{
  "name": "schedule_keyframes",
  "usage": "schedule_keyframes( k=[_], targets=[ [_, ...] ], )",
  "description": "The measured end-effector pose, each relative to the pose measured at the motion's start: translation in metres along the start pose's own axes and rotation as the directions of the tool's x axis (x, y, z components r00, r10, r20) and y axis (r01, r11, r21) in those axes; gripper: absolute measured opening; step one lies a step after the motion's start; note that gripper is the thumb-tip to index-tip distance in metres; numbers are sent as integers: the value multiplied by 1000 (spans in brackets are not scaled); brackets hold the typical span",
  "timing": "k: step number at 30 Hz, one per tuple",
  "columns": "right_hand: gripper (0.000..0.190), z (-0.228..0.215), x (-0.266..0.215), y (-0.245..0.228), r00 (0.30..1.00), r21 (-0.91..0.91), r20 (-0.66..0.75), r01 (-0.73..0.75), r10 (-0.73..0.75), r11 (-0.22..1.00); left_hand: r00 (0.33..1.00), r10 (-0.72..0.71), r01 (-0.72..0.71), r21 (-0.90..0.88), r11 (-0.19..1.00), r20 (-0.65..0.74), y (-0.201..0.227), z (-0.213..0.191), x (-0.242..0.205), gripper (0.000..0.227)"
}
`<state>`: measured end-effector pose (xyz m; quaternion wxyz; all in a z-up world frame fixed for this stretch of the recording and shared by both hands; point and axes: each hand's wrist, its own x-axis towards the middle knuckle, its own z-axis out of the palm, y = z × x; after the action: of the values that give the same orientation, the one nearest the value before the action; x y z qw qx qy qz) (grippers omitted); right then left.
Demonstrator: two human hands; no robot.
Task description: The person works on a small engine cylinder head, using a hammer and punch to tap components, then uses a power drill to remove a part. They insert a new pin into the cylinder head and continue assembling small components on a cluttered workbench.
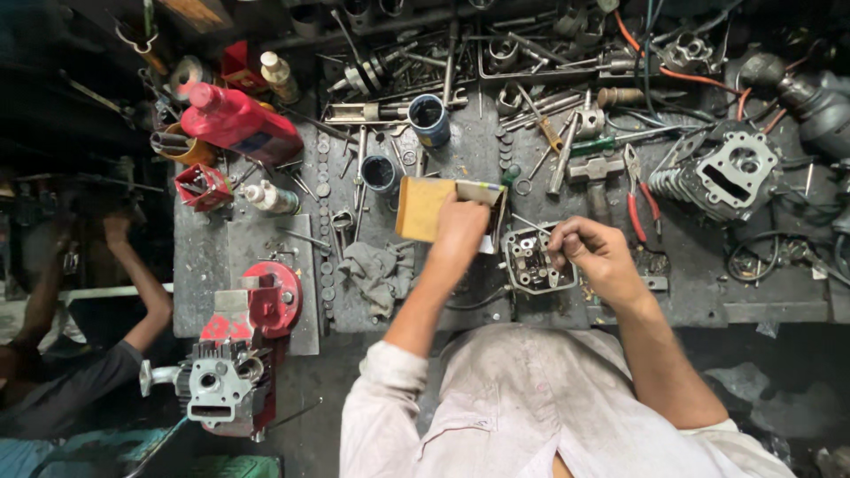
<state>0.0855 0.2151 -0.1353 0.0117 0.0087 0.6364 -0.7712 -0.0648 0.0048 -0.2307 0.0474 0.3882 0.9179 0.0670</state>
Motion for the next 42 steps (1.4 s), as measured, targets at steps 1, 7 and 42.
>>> schedule_keyframes(
  k=[1, 7, 42],
  targets=[
    [26, 1, 3, 0, 1000, -7, 11, -1, 1, 1000, 1000, -16, 16, 52, 999, -7, 6, 14, 9, 18],
    [24, 2, 1, 1, 999, 33, 26, 24, -25, 999, 998, -24, 24, 2, 1000, 54, 6, 48, 29, 12],
    [21, 4, 5, 1, 994, -11, -44, -98, 98, 995, 984, -178, 178, 11, 984, -30, 19, 29, 18, 9]
  ],
)
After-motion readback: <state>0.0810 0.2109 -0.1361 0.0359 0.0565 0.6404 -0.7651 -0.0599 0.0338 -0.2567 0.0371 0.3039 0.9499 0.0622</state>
